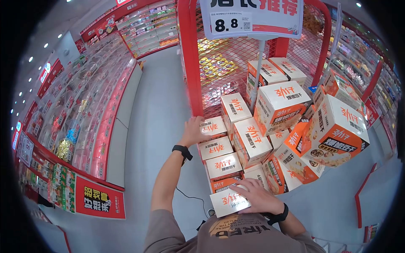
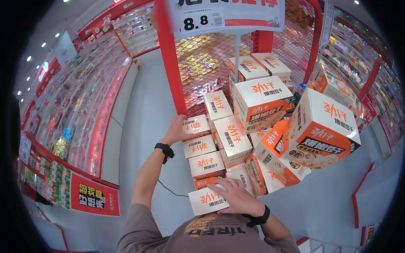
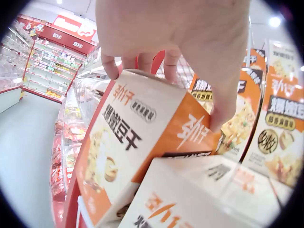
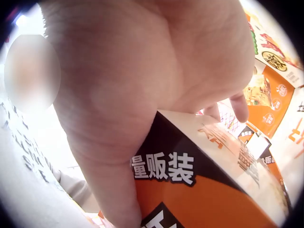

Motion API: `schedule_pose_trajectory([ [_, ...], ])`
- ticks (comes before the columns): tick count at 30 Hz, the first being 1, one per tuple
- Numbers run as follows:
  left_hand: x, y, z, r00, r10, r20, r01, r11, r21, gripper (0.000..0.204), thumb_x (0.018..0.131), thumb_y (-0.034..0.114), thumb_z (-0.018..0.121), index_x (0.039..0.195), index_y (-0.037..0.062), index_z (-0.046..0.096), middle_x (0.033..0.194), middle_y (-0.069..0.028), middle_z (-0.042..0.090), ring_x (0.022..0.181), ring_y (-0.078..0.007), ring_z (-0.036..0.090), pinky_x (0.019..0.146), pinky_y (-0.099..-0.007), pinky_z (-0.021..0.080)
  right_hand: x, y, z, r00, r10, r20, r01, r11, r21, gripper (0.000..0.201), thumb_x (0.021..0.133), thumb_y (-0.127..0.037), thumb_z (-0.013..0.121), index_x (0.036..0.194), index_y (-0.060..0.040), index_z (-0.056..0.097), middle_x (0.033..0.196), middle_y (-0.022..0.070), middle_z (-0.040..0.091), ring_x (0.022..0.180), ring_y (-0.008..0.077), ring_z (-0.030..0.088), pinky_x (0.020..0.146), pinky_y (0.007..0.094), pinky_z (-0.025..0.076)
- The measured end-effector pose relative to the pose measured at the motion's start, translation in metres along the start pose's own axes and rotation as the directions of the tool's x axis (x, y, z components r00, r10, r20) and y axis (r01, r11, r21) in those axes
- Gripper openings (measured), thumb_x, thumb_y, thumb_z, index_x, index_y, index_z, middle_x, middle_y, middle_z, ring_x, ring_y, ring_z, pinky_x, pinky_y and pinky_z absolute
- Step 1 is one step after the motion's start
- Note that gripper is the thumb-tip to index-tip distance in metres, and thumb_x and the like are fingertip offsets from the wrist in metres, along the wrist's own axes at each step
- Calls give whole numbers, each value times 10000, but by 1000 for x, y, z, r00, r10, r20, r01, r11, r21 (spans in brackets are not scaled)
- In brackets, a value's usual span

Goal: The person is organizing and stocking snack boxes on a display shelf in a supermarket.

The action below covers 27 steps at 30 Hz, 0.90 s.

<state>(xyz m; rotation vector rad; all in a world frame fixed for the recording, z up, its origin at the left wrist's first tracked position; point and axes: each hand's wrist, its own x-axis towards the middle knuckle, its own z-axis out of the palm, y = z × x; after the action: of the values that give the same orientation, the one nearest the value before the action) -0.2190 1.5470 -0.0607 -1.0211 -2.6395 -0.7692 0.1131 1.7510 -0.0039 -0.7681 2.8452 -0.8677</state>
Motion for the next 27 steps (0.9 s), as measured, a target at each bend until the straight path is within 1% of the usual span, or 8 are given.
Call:
schedule_pose_trajectory([
  [5, -24, 44, -72, 963, 166, -213, -170, 985, 3, 668, 549, 313, 852, 1050, 23, 519, 1041, -149, 539, 998, -332, 500, 845, -429, 436, 1, -3, -11, 999, -15, 38, 12, 998, 66, 956, 667, -476, 809, 1447, -134, 377, 1424, 169, 359, 1329, 363, 327, 1078, 496, 265],
  [10, -92, 84, -117, 858, 9, -514, -152, 960, -236, 724, 516, 245, 877, 1077, 25, 477, 1088, -174, 504, 1032, -329, 496, 891, -414, 437, 5, -4, -31, 996, 26, -80, -10, 979, 204, 976, 683, -474, 814, 1435, -41, 366, 1427, 213, 399, 1327, 364, 368, 1091, 460, 283],
  [13, -129, 135, -141, 846, 102, -523, -272, 927, -258, 779, 515, 252, 889, 1122, 38, 450, 1142, -174, 486, 1046, -311, 505, 892, -409, 449, 13, -17, -45, 979, 167, -113, -64, 792, 607, 966, 693, -387, 830, 1426, 14, 344, 1378, 217, 475, 1291, 352, 438, 1070, 425, 339],
  [16, -146, 180, -145, 744, 319, -587, -476, 869, -132, 724, 566, 263, 882, 1124, 58, 468, 1168, -194, 489, 1047, -318, 524, 882, -462, 479, 11, -2, -49, 996, -58, 67, 19, 876, 482, 924, 660, -270, 857, 1383, 37, 370, 1313, 160, 529, 1191, 252, 540, 1011, 409, 427],
  [20, -158, 215, -115, 569, 500, -653, -564, 815, 133, 353, 797, 156, 724, 1103, 81, 565, 1169, -195, 500, 1115, -400, 533, 904, -578, 477, 23, -1, -52, 996, -5, 87, -36, 882, 470, 895, 648, -283, 868, 1349, 31, 409, 1288, 148, 549, 1163, 238, 557, 992, 393, 439],
  [23, -165, 235, -110, 563, 614, -553, -640, 747, 179, 391, 812, 112, 658, 1181, 47, 545, 1191, -257, 512, 1050, -433, 562, 947, -606, 443, 31, -8, -49, 998, 65, 13, -63, 851, 522, 873, 639, -293, 876, 1323, 27, 439, 1269, 138, 564, 1141, 227, 569, 978, 382, 448],
  [26, -167, 233, -133, 555, 726, -407, -804, 594, -36, 632, 947, 437, 514, 1410, 38, 355, 1351, -172, 533, 1275, -388, 473, 1037, -473, 400, 36, -14, -47, 986, 126, -108, -36, 795, 606, 851, 630, -302, 884, 1297, 23, 469, 1251, 129, 579, 1120, 215, 581, 964, 371, 456],
  [27, -167, 234, -129, 632, 629, -452, -772, 561, -298, 466, 803, 157, 677, 1239, 58, 547, 1257, -265, 504, 1117, -429, 565, 924, -544, 474, 37, -13, -47, 979, 137, -149, -11, 770, 638, 844, 627, -306, 887, 1289, 21, 479, 1244, 125, 585, 1113, 212, 585, 959, 367, 459],
])
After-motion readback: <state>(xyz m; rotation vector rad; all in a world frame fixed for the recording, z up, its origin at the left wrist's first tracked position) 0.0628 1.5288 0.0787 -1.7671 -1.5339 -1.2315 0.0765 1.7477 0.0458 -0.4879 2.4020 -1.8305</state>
